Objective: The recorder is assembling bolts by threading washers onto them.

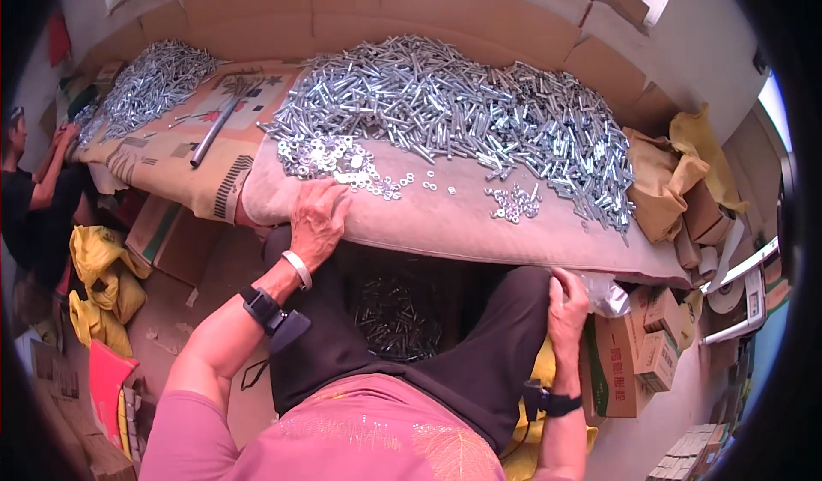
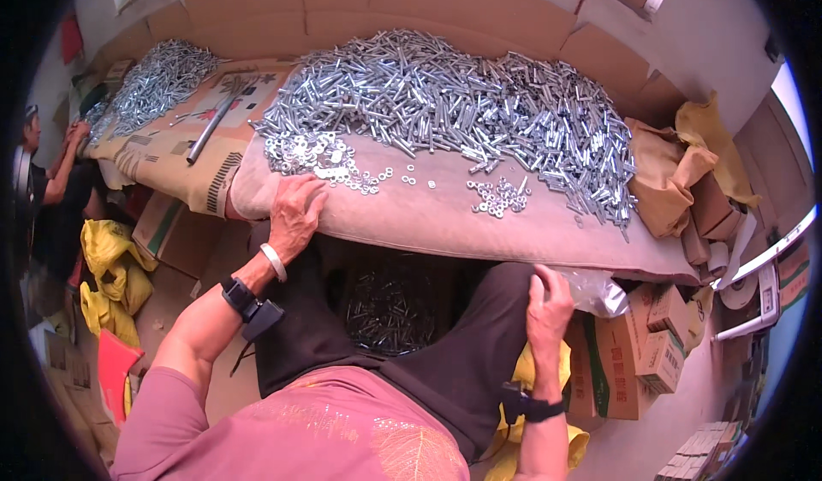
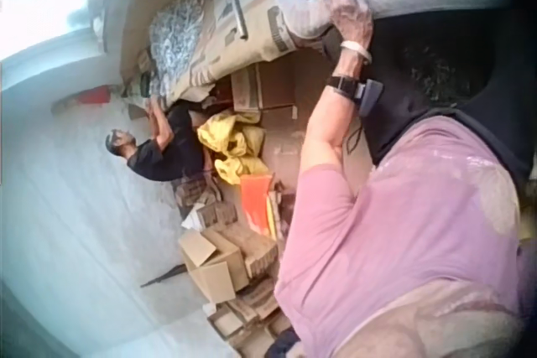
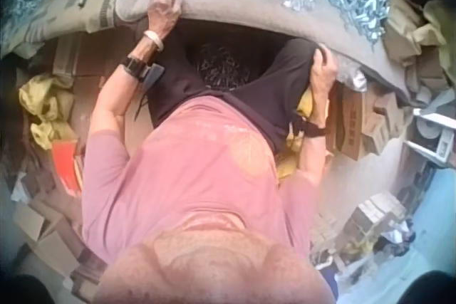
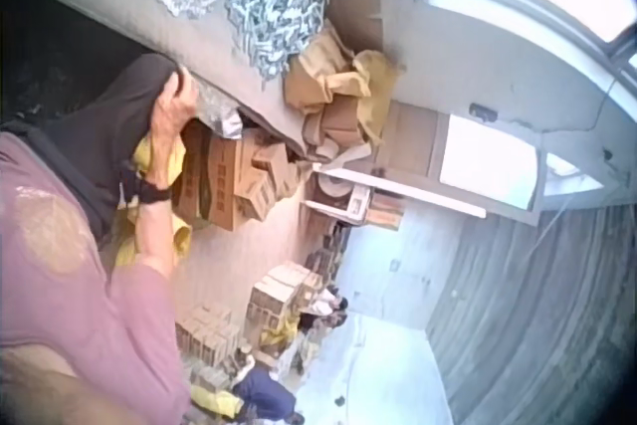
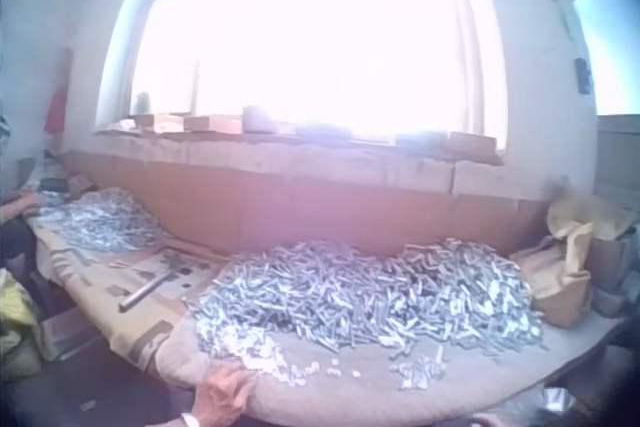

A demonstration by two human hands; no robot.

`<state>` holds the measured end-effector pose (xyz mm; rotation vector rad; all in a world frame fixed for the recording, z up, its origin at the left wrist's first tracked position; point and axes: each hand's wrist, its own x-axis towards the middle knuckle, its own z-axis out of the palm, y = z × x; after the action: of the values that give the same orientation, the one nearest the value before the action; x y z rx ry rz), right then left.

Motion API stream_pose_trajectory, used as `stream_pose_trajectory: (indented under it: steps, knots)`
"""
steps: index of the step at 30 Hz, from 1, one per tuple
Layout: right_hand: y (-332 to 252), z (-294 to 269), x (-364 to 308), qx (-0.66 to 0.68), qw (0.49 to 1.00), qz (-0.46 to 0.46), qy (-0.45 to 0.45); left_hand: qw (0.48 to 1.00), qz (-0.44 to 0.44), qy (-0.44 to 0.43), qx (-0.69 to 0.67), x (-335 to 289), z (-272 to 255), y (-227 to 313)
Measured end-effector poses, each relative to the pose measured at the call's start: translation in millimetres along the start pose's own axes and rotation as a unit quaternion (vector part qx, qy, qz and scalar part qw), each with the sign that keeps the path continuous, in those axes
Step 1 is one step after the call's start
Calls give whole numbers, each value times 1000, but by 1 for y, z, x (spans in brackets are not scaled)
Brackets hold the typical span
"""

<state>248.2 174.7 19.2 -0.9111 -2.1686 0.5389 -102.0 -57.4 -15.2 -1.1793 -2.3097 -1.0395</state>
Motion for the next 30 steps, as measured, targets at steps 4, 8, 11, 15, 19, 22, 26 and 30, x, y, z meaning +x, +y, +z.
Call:
stream_pose_trajectory:
  steps: [4, 8, 11, 15, 19, 22, 26, 30]
  knots:
    - [-14, 39, 12, -93, 992, -88, -11, 997, -10, -43, 68, 0, 10, 10]
    - [-12, 41, 14, -39, 996, -81, -4, 997, -3, -32, 77, 11, 37, 16]
    - [-8, 38, 13, -43, 995, -87, 11, 997, -45, -37, 58, 25, 67, 34]
    - [-2, 27, 9, -37, 996, -74, 27, 993, 3, -116, -27, 33, 106, 82]
    - [4, 25, 6, -36, 997, -69, 29, 981, 44, -186, -38, 26, 123, 143]
    - [7, 22, 4, -25, 997, -62, 35, 970, 130, -207, -4, 20, 129, 158]
    - [12, 17, 2, -1, 998, -44, 47, 958, 190, -212, 23, 15, 119, 137]
    - [13, 13, 3, 22, 999, -24, 44, 950, 221, -215, 55, 13, 87, 108]
